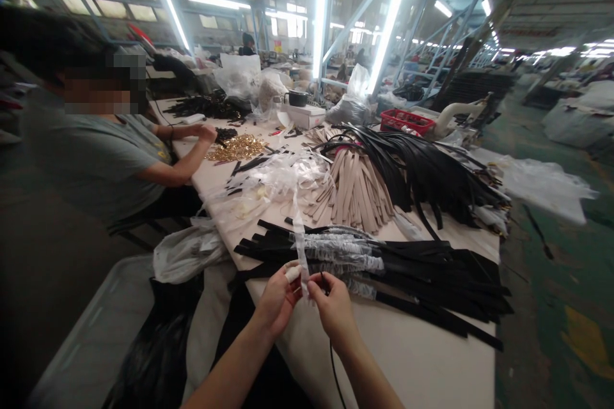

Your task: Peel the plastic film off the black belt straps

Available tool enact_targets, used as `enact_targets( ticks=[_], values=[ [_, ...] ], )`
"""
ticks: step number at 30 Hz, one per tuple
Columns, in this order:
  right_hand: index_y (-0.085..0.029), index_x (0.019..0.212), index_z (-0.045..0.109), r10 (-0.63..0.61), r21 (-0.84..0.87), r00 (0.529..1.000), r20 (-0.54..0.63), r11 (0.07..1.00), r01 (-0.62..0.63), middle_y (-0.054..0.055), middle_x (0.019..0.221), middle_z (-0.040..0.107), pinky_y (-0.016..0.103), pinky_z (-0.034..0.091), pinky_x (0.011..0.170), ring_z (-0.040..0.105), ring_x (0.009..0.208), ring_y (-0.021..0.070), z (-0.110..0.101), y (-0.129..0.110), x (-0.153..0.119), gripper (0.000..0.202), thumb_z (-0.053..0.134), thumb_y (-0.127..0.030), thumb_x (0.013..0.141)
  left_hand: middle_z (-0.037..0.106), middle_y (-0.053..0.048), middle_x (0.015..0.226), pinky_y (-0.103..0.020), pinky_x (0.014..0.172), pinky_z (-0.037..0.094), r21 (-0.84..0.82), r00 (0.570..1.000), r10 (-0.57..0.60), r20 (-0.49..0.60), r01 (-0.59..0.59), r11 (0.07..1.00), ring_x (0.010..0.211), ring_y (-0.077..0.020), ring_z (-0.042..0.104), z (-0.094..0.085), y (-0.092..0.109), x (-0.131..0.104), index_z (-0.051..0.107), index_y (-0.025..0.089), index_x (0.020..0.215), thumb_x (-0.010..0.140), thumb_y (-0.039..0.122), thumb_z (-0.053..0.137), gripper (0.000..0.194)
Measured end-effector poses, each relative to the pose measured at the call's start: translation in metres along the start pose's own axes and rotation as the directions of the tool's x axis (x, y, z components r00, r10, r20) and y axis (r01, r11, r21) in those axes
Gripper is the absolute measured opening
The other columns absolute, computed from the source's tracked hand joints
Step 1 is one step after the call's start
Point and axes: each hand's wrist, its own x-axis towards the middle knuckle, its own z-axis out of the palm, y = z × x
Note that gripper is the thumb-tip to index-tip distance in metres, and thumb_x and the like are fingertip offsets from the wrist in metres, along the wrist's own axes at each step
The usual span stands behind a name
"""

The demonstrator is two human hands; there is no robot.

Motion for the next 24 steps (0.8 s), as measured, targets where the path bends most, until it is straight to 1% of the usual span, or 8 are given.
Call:
enact_targets(
  ticks=[4, 8, 12, 14, 17, 19, 21, 24],
  values=[
    [-0.015, 0.093, 0.066, 0.152, 0.141, 0.986, 0.066, 0.977, -0.16, -0.01, 0.05, 0.04, 0.02, 0.018, 0.036, 0.022, 0.036, 0.0033, 0.001, 0.006, -0.003, 0.042, 0.078, -0.049, 0.072, 0.069, -0.007, 0.089, -0.026, 0.068, 0.052, 0.006, 0.999, 0.045, 0.007, -0.045, 0.999, 0.072, -0.0143, 0.064, 0.004, 0.001, 0.0, 0.065, 0.015, 0.105, 0.074, 0.019, 0.076, 0.033],
    [-0.015, 0.101, 0.064, 0.203, 0.156, 0.976, 0.083, 0.964, -0.213, -0.013, 0.045, 0.035, 0.019, 0.015, 0.036, 0.02, 0.035, 0.0029, 0.002, 0.012, -0.006, 0.055, 0.082, -0.052, 0.066, 0.068, -0.004, 0.085, -0.026, 0.062, 0.052, 0.227, 0.969, 0.224, -0.101, -0.196, 0.954, 0.067, -0.015, 0.064, 0.007, 0.003, 0.003, 0.064, 0.017, 0.106, 0.069, 0.019, 0.078, 0.04],
    [-0.015, 0.078, 0.065, 0.159, 0.016, 0.987, 0.016, 0.987, -0.159, -0.007, 0.047, 0.045, 0.021, 0.02, 0.038, 0.028, 0.037, 0.0048, 0.001, 0.012, -0.01, 0.041, 0.081, -0.051, 0.067, 0.067, -0.005, 0.089, -0.022, 0.061, 0.051, 0.412, 0.917, 0.385, -0.107, -0.312, 0.856, 0.073, -0.0153, 0.066, 0.009, 0.005, 0.004, 0.065, 0.017, 0.105, 0.069, 0.018, 0.078, 0.039],
    [-0.016, 0.072, 0.065, 0.048, -0.077, 0.998, -0.045, 0.996, -0.052, -0.002, 0.053, 0.054, 0.023, 0.03, 0.044, 0.042, 0.044, 0.0093, 0.001, 0.008, -0.01, 0.036, 0.077, -0.049, 0.072, 0.066, -0.003, 0.084, -0.02, 0.056, 0.048, 0.335, 0.935, 0.333, -0.123, -0.277, 0.9, 0.065, -0.0124, 0.062, 0.01, 0.004, 0.002, 0.064, 0.017, 0.106, 0.07, 0.02, 0.078, 0.039],
    [-0.018, 0.072, 0.066, -0.161, -0.297, 0.983, -0.088, 0.946, 0.129, 0.004, 0.067, 0.066, 0.027, 0.042, 0.06, 0.057, 0.064, 0.0179, 0.0, 0.001, -0.01, 0.03, 0.071, -0.046, 0.08, 0.064, -0.002, 0.078, -0.019, 0.051, 0.043, 0.065, 0.988, 0.096, -0.123, -0.089, 0.994, 0.054, -0.0079, 0.055, 0.006, 0.0, -0.005, 0.065, 0.014, 0.098, 0.074, 0.026, 0.075, 0.028],
    [-0.018, 0.074, 0.066, -0.201, -0.364, 0.977, -0.066, 0.917, 0.164, 0.005, 0.071, 0.068, 0.029, 0.044, 0.065, 0.06, 0.069, 0.0204, 0.0, -0.001, -0.009, 0.029, 0.068, -0.045, 0.083, 0.064, -0.003, 0.077, -0.02, 0.05, 0.042, -0.03, 0.998, -0.019, -0.062, 0.017, 0.999, 0.053, -0.0082, 0.054, 0.002, -0.003, -0.012, 0.065, 0.013, 0.091, 0.079, 0.034, 0.072, 0.025],
    [-0.017, 0.077, 0.066, -0.199, -0.373, 0.979, -0.048, 0.913, 0.168, 0.006, 0.073, 0.07, 0.029, 0.045, 0.065, 0.062, 0.069, 0.0211, 0.0, 0.0, -0.009, 0.029, 0.066, -0.046, 0.085, 0.064, -0.004, 0.076, -0.021, 0.048, 0.04, 0.014, 0.998, -0.057, 0.019, 0.057, 0.998, 0.051, -0.0084, 0.053, -0.003, -0.005, -0.017, 0.067, 0.012, 0.09, 0.08, 0.037, 0.072, 0.027],
    [-0.017, 0.079, 0.066, -0.201, -0.359, 0.979, -0.04, 0.917, 0.174, 0.007, 0.074, 0.071, 0.03, 0.046, 0.065, 0.064, 0.069, 0.0215, 0.003, 0.004, -0.01, 0.03, 0.066, -0.047, 0.086, 0.064, -0.003, 0.07, -0.02, 0.047, 0.035, 0.179, 0.995, -0.065, 0.075, 0.051, 0.983, 0.049, -0.0072, 0.05, -0.008, -0.006, -0.019, 0.071, 0.011, 0.091, 0.072, 0.028, 0.078, 0.027]
  ],
)
